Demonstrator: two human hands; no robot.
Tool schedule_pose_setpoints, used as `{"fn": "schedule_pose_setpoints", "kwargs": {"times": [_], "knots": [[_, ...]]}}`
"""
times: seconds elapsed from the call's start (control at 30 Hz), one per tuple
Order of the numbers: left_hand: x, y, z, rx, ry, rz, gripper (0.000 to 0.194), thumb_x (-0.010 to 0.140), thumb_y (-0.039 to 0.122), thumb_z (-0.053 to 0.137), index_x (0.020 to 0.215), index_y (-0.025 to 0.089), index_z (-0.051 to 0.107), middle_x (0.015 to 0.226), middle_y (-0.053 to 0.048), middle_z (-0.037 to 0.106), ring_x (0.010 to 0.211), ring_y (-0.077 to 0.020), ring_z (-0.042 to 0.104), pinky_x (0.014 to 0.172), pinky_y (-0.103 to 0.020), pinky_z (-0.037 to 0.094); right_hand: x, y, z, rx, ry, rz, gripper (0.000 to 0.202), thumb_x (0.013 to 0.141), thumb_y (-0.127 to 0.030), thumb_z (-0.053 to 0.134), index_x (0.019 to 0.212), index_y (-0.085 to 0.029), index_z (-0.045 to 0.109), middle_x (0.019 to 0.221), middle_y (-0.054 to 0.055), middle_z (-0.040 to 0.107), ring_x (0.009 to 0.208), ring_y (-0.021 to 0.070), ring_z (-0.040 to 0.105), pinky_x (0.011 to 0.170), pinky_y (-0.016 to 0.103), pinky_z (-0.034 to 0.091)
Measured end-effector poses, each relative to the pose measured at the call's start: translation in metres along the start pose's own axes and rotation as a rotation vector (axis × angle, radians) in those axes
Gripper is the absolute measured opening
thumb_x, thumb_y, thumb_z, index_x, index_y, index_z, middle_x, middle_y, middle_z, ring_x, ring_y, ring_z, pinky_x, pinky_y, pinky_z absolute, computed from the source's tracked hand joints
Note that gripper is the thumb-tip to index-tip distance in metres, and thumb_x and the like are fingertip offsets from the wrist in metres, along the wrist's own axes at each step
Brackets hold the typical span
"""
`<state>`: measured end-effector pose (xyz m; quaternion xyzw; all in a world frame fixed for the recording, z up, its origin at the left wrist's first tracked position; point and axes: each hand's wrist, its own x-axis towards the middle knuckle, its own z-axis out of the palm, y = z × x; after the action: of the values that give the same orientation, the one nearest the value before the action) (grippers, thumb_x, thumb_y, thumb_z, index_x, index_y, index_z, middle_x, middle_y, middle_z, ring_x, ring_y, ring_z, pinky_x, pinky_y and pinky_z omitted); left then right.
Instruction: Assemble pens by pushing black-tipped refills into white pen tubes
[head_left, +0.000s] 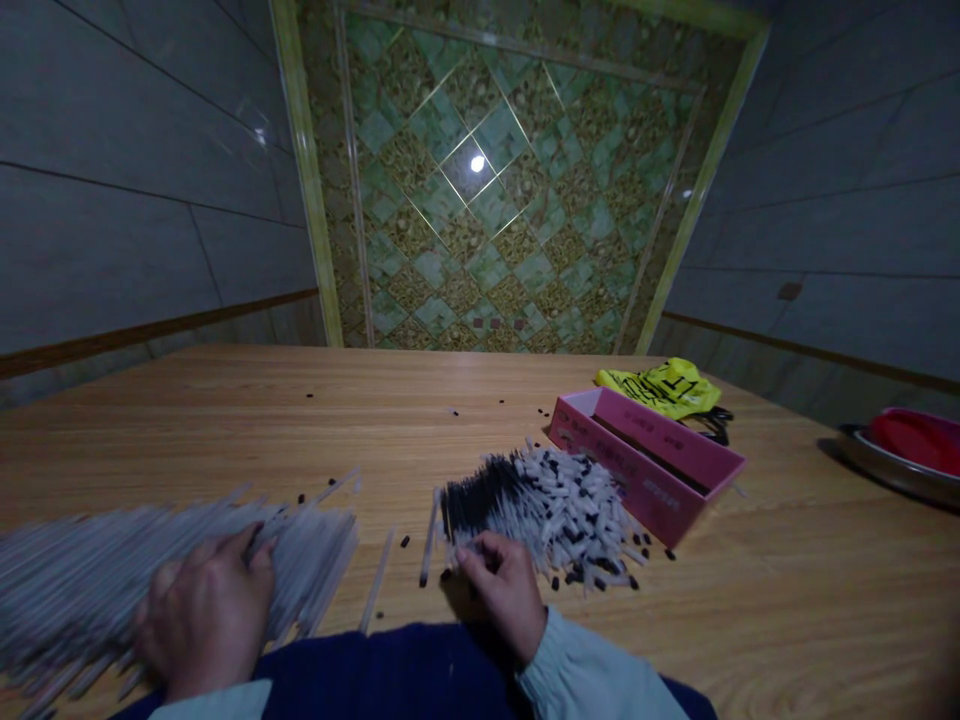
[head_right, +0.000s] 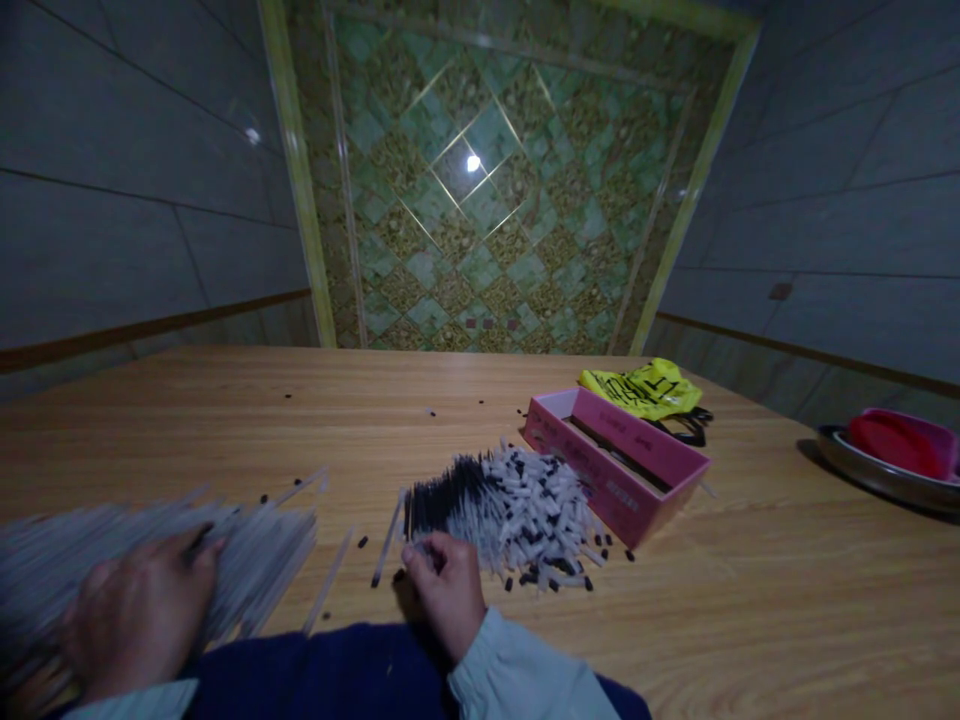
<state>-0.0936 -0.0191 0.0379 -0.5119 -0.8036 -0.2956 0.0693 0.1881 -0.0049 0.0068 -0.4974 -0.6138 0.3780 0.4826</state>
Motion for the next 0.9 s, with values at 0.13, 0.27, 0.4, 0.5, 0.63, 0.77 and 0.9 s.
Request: {"fn": "schedule_pose_setpoints", "kwargs": {"times": [0.13,0.27,0.4,0.5,0.63,0.77,0.9], "knots": [[-0.006,0.013,-0.006,0.262,0.116,0.094,0.042,0.086,0.037,0.033,0.107,0.017,0.063,0.109,-0.015,0.061,0.096,-0.0352,0.051,0.072,-0.046,0.036,-0.001,0.001,0.001,0.012,-0.013,-0.005,0.029,0.076,-0.037,0.057,0.059,-0.014,0.053,0.051,-0.005,0.039,0.051,0.009,0.037,0.047,0.021,0.025],[-0.008,0.018,-0.002,0.25,0.154,0.15,0.039,0.086,0.036,0.035,0.104,0.018,0.065,0.108,-0.014,0.063,0.098,-0.0339,0.052,0.076,-0.046,0.037,-0.001,0.0,0.001,0.026,-0.021,-0.006,0.03,0.076,-0.039,0.058,0.059,-0.014,0.055,0.051,-0.005,0.039,0.051,0.009,0.035,0.047,0.021,0.024],[-0.014,0.033,0.018,-0.009,-0.007,0.38,0.03,0.083,0.036,0.043,0.091,0.021,0.068,0.1,-0.009,0.068,0.096,-0.0255,0.057,0.083,-0.033,0.039,-0.001,0.0,0.002,0.031,-0.02,-0.012,0.03,0.075,-0.039,0.06,0.059,-0.013,0.057,0.051,-0.005,0.04,0.051,0.0093,0.036,0.048,0.022,0.024],[-0.025,0.05,0.034,-0.058,-0.327,0.362,0.03,0.081,0.047,0.045,0.079,0.025,0.066,0.08,-0.005,0.071,0.074,-0.0224,0.064,0.063,-0.029,0.04,-0.001,0.003,0.003,0.051,-0.042,-0.03,0.029,0.075,-0.038,0.06,0.061,-0.013,0.061,0.052,-0.003,0.046,0.053,0.0104,0.041,0.049,0.022,0.028],[-0.035,0.059,0.042,0.026,-0.488,0.319,0.027,0.072,0.049,0.054,0.074,0.023,0.063,0.071,-0.009,0.07,0.07,-0.0274,0.065,0.056,-0.03,0.035,0.0,0.005,0.004,0.069,-0.07,-0.029,0.026,0.077,-0.036,0.06,0.068,-0.012,0.066,0.058,0.001,0.057,0.057,0.0131,0.049,0.052,0.022,0.033],[-0.035,0.056,0.044,0.033,-0.502,0.305,0.021,0.078,0.036,0.048,0.071,0.022,0.062,0.072,-0.01,0.07,0.072,-0.0257,0.066,0.057,-0.03,0.036,0.0,0.005,0.005,0.032,-0.079,-0.033,0.027,0.077,-0.036,0.06,0.069,-0.011,0.068,0.06,0.002,0.061,0.059,0.0147,0.053,0.053,0.023,0.036],[-0.034,0.055,0.048,-0.02,-0.406,0.313,0.024,0.082,0.033,0.041,0.077,0.021,0.062,0.072,-0.009,0.07,0.07,-0.0246,0.066,0.058,-0.029,0.039,-0.001,0.007,0.007,0.017,-0.072,-0.033,0.027,0.076,-0.036,0.061,0.067,-0.011,0.067,0.06,0.002,0.061,0.058,0.0142,0.052,0.053,0.022,0.036]]}}
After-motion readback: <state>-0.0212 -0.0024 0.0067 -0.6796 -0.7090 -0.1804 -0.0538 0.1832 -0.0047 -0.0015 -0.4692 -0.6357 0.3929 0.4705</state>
